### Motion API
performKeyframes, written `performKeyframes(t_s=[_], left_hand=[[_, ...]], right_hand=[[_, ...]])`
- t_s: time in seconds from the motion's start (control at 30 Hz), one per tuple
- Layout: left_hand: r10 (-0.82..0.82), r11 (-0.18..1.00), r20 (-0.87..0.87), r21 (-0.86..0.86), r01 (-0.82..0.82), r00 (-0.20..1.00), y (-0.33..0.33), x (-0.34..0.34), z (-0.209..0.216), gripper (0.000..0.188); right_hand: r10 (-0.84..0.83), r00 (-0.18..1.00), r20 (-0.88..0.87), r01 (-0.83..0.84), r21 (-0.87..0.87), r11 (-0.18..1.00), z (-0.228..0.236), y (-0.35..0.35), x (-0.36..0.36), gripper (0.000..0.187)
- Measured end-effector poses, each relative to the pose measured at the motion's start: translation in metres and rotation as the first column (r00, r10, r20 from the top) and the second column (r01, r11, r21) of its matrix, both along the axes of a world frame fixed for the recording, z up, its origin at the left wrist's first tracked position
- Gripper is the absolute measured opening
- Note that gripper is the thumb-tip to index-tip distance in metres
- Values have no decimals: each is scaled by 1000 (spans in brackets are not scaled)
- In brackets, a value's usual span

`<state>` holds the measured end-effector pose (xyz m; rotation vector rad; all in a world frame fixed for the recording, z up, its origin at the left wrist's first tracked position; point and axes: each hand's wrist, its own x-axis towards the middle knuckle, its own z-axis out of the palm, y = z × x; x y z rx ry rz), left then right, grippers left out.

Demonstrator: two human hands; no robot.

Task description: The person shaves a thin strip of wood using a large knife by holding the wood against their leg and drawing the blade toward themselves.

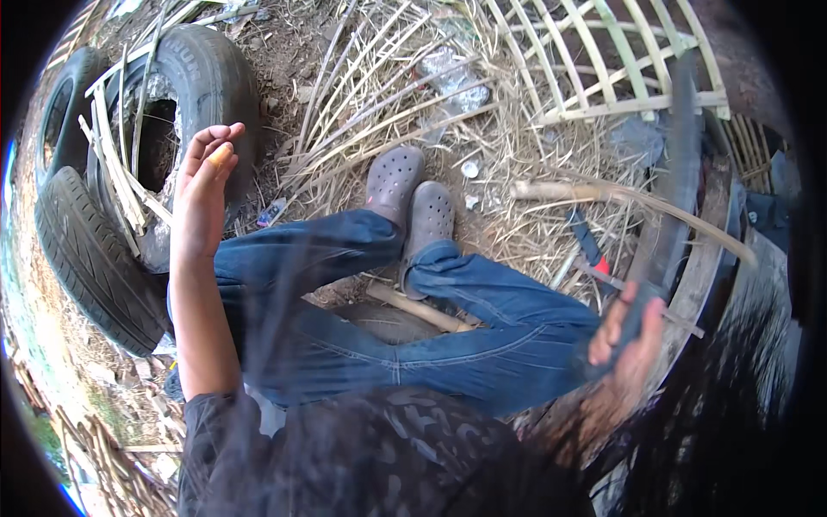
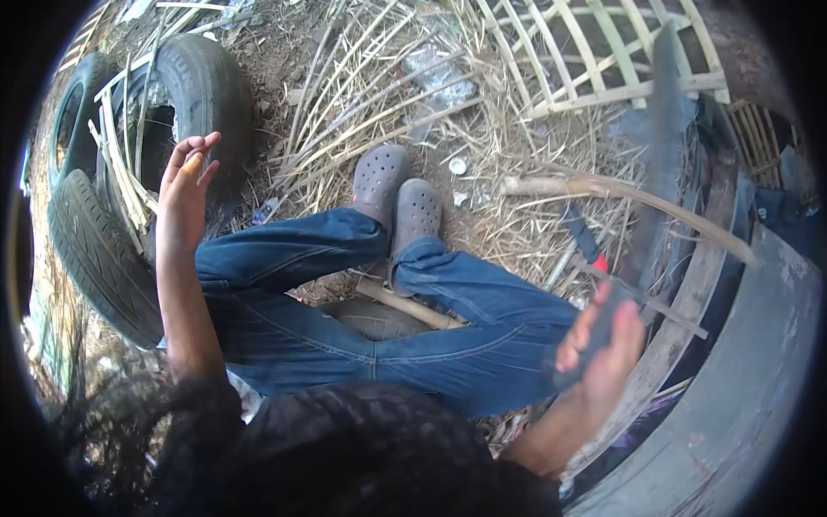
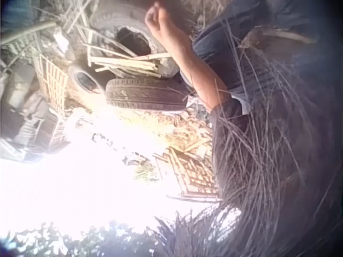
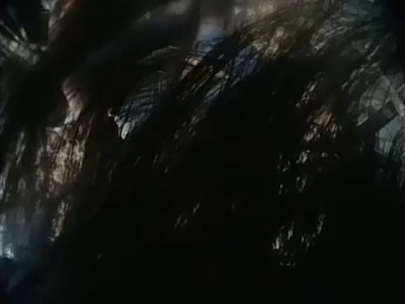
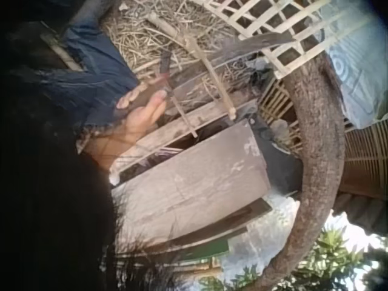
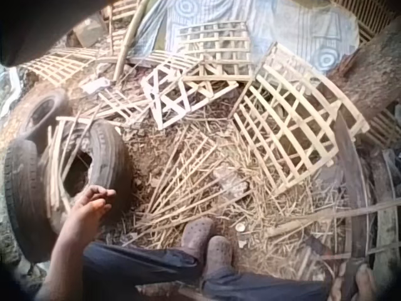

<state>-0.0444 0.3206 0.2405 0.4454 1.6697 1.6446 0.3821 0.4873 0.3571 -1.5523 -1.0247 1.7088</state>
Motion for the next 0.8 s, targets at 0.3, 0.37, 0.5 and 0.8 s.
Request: performKeyframes(t_s=[0.3,0.37,0.5,0.8], left_hand=[[-103,994,-29,41,105,994,17,6,5,26],[-20,1000,7,0,20,1000,9,3,-2,26],[-56,998,-5,7,56,998,8,4,-2,27],[-43,998,9,37,43,999,9,5,8,28]], right_hand=[[4,999,-45,-7,-69,998,-75,14,12,41],[2,999,-42,-4,-61,998,-66,13,18,41],[-48,989,-139,42,-45,998,-18,-8,19,43],[219,968,121,-213,-55,975,-88,-4,-32,34]])
